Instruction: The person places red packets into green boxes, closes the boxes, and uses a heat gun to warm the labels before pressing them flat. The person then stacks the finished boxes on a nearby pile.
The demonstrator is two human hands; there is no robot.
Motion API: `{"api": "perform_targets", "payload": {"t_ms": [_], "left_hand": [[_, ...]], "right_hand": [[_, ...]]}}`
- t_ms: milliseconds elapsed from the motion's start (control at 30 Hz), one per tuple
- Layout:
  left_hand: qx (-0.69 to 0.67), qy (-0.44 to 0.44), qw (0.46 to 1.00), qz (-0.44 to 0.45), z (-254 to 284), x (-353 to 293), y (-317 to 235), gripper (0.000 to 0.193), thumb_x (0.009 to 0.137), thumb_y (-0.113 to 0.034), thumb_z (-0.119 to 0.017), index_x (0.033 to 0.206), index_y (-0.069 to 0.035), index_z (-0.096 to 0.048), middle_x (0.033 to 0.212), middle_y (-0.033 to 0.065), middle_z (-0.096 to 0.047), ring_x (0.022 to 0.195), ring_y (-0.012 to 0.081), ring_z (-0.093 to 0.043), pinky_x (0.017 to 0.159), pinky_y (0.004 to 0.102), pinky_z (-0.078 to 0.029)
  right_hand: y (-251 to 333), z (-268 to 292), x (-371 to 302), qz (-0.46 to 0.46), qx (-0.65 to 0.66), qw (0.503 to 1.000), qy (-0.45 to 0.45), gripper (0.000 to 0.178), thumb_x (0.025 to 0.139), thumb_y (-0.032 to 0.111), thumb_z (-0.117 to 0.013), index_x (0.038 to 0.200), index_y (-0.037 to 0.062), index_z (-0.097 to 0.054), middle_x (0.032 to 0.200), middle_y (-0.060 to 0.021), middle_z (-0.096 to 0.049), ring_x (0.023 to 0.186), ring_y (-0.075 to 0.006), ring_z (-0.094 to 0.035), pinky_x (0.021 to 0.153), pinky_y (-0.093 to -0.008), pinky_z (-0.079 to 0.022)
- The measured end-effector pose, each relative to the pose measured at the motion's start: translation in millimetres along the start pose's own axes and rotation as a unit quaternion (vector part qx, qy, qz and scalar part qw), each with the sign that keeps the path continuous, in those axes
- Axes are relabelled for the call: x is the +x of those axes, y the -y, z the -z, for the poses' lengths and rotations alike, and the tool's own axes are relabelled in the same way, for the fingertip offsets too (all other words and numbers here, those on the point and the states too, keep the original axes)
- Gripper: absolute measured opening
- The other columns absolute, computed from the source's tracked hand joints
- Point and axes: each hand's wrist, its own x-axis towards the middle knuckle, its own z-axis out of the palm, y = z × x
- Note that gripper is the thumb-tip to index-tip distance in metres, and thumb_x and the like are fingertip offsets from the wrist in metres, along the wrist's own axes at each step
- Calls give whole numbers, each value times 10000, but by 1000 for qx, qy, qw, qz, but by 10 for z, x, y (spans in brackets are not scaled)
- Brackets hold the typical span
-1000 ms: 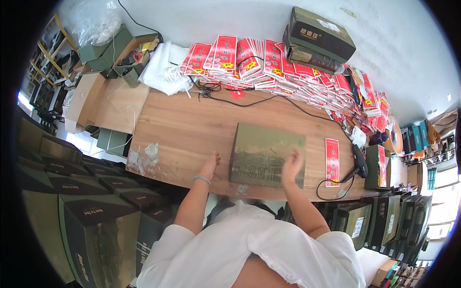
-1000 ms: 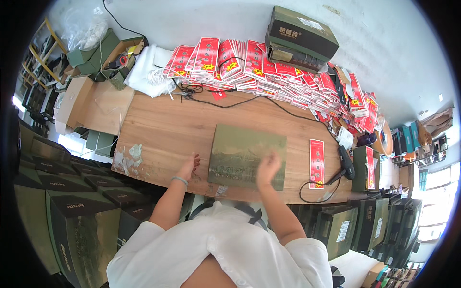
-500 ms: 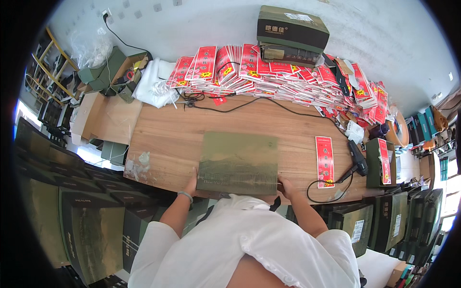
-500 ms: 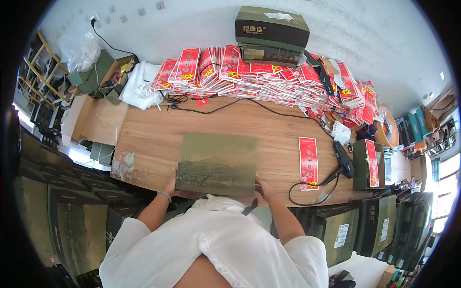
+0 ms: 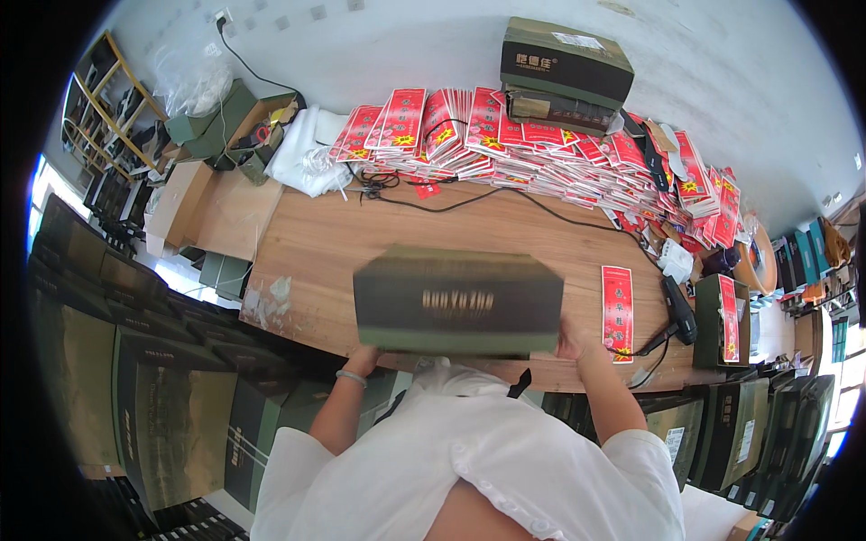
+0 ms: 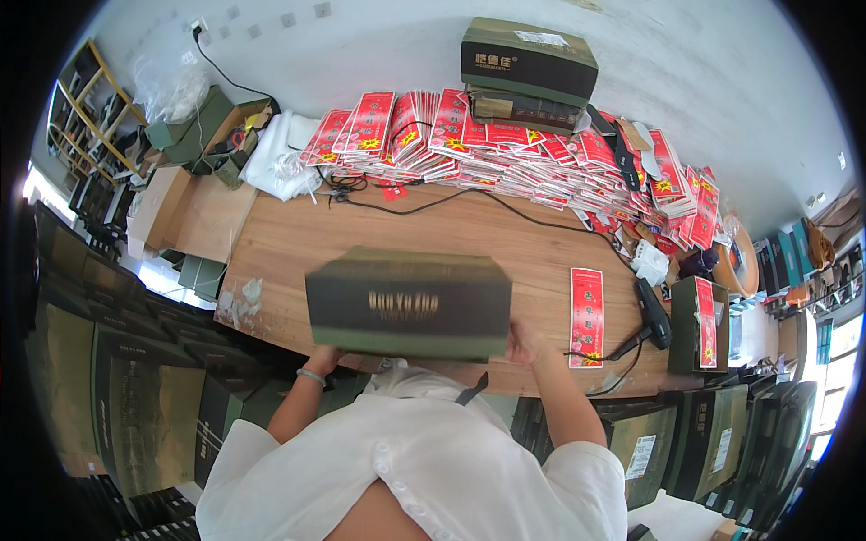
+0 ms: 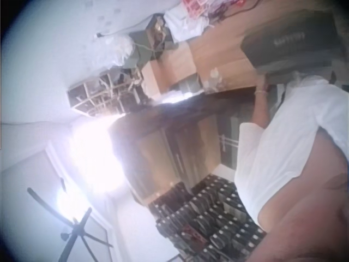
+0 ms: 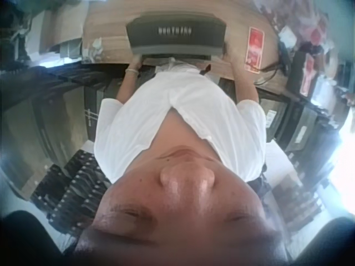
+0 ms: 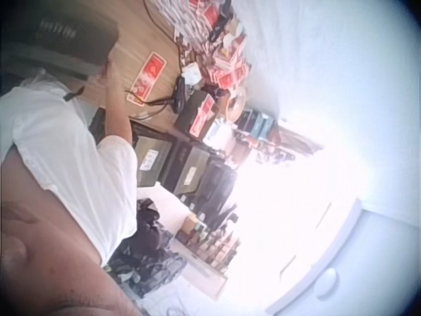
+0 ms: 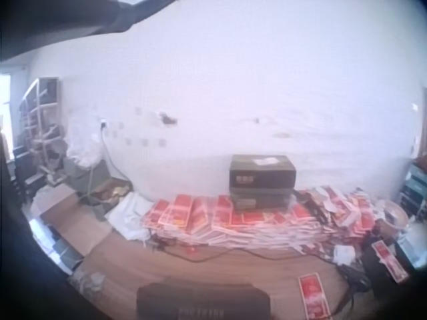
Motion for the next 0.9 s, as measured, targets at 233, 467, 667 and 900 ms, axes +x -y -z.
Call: {"api": "perform_targets", "payload": {"t_ms": [233, 467, 667, 900], "left_hand": [[432, -120, 885, -127, -18, 43, 70, 373, 889, -144, -589, 1229, 2, -541, 1085, 306, -635, 1059, 475, -588, 904, 511, -467], [479, -157, 861, -64, 262, -193, 42, 385, 931, -231, -562, 1252, -22, -529, 1136, 293, -626, 1086, 466, -580, 910, 524, -458], [514, -193, 835, -26, 407, -312, -15, 434, 947, -288, -568, 1301, -41, -521, 1126, 283, -640, 1069, 447, -605, 881, 507, -484], [530, -263, 804, -66, 923, -129, 146, 425, 926, -261, -610, 1273, -19, -560, 1119, 285, -643, 1060, 465, -599, 880, 492, -488]], "right_hand": [[619, -931, 1124, 309, 42, 847, 431, 764, 979, 480, -518, 1554, 124, -164, 1609, -137, -178, 1500, -327, -112, 1204, -527, -123], [266, -1062, 2240, 50, -874, 358, -325, 907, 849, 636, -590, 1540, 144, -269, 1614, -60, -206, 1491, -315, -147, 1158, -609, -178], [-304, -870, 2326, 16, -878, 370, -303, 851, 876, 627, -559, 1523, 133, -308, 1602, -68, -235, 1495, -305, -135, 1171, -609, -137], [-424, -400, 1919, 396, -741, 381, -386, 566, 900, 311, -631, 1381, 60, -469, 1465, -166, -420, 1392, -366, -327, 1134, -465, -292]]}}
